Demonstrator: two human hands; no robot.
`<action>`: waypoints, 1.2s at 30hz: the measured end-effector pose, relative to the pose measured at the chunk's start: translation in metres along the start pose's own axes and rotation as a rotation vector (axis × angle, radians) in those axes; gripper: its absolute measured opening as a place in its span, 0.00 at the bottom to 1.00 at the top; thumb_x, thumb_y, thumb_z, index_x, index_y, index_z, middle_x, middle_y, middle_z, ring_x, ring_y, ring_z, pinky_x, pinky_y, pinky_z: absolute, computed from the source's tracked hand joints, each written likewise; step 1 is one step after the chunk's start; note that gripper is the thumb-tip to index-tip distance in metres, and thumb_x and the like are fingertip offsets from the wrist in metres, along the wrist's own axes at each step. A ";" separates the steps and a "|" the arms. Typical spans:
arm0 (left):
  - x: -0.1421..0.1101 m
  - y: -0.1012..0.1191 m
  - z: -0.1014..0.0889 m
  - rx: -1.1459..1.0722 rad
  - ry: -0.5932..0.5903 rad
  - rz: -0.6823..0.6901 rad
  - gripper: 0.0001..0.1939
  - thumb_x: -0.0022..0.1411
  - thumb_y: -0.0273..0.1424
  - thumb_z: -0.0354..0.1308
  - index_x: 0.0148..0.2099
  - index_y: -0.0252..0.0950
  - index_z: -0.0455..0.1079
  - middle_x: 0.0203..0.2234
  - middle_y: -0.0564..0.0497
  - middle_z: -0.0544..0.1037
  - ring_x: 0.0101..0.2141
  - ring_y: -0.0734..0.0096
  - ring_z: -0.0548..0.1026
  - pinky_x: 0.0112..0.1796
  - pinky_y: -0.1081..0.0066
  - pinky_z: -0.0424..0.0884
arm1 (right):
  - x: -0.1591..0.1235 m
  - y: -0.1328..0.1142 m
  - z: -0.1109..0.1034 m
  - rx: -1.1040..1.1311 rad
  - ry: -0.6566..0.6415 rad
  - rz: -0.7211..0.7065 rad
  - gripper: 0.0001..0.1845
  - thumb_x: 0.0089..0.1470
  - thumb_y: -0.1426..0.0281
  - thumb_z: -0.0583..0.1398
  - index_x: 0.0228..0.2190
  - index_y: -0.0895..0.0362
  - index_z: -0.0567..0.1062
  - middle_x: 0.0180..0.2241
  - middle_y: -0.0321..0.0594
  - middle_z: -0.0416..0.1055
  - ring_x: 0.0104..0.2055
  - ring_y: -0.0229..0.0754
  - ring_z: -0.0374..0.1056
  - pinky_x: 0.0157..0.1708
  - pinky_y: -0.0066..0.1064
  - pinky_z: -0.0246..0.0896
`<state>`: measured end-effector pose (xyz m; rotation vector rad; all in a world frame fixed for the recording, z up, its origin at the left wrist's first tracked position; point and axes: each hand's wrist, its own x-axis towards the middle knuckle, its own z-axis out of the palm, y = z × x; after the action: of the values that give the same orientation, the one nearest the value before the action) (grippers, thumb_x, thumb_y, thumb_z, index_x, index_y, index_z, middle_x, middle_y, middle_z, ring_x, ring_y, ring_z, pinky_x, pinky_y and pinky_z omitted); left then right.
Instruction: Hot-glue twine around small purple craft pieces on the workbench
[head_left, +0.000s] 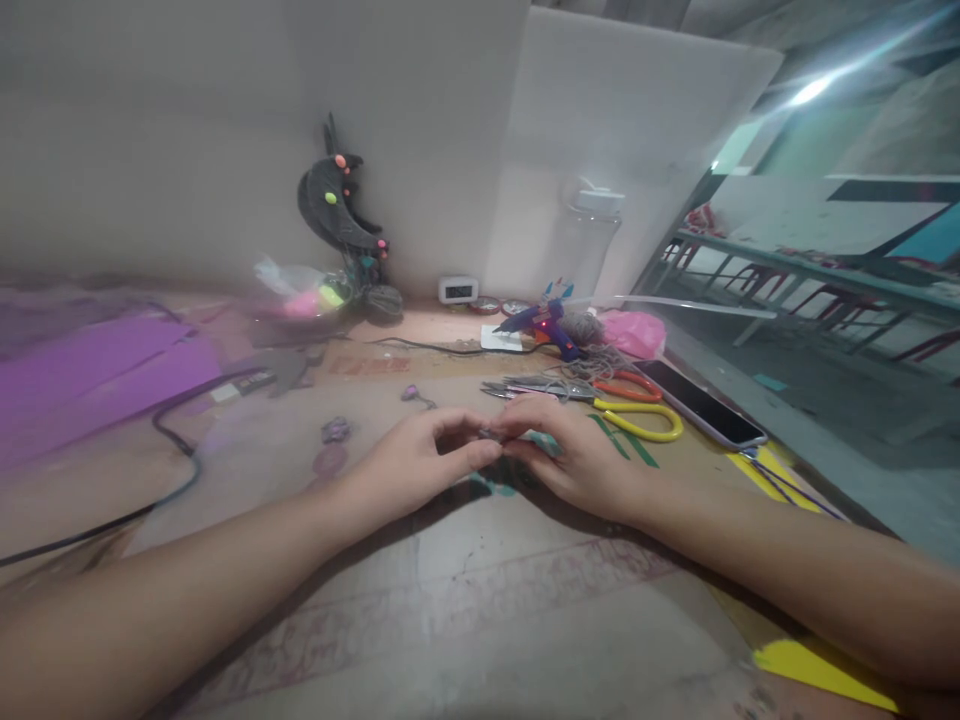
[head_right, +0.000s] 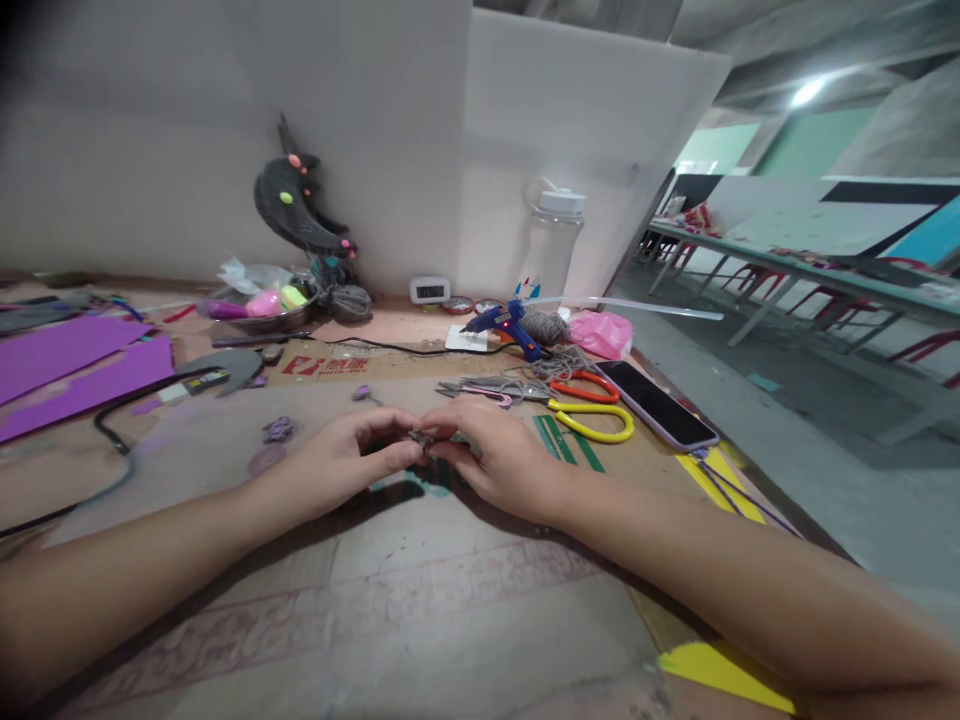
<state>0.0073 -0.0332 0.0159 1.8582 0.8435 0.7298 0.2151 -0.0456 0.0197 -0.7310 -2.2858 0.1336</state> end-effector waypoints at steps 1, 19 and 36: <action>0.000 0.000 0.000 0.019 0.004 0.005 0.12 0.62 0.37 0.55 0.43 0.37 0.73 0.37 0.49 0.79 0.37 0.66 0.75 0.40 0.68 0.70 | 0.000 0.000 0.000 0.003 -0.002 -0.001 0.09 0.58 0.74 0.56 0.42 0.55 0.70 0.37 0.42 0.74 0.42 0.43 0.70 0.43 0.39 0.66; -0.002 0.000 -0.001 0.081 0.009 0.037 0.11 0.64 0.37 0.52 0.38 0.37 0.72 0.33 0.52 0.79 0.34 0.69 0.75 0.37 0.72 0.69 | 0.002 -0.001 -0.005 -0.021 0.035 -0.013 0.06 0.59 0.75 0.55 0.36 0.55 0.71 0.32 0.42 0.73 0.39 0.44 0.69 0.41 0.39 0.66; -0.001 -0.002 0.000 0.020 -0.017 0.027 0.11 0.64 0.36 0.53 0.41 0.36 0.72 0.32 0.52 0.79 0.34 0.70 0.75 0.37 0.72 0.69 | 0.003 0.003 -0.005 -0.023 -0.022 -0.094 0.09 0.59 0.77 0.53 0.36 0.56 0.72 0.29 0.41 0.71 0.36 0.42 0.66 0.43 0.40 0.63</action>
<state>0.0059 -0.0336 0.0139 1.8947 0.8188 0.7239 0.2180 -0.0421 0.0238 -0.6354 -2.3417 0.0718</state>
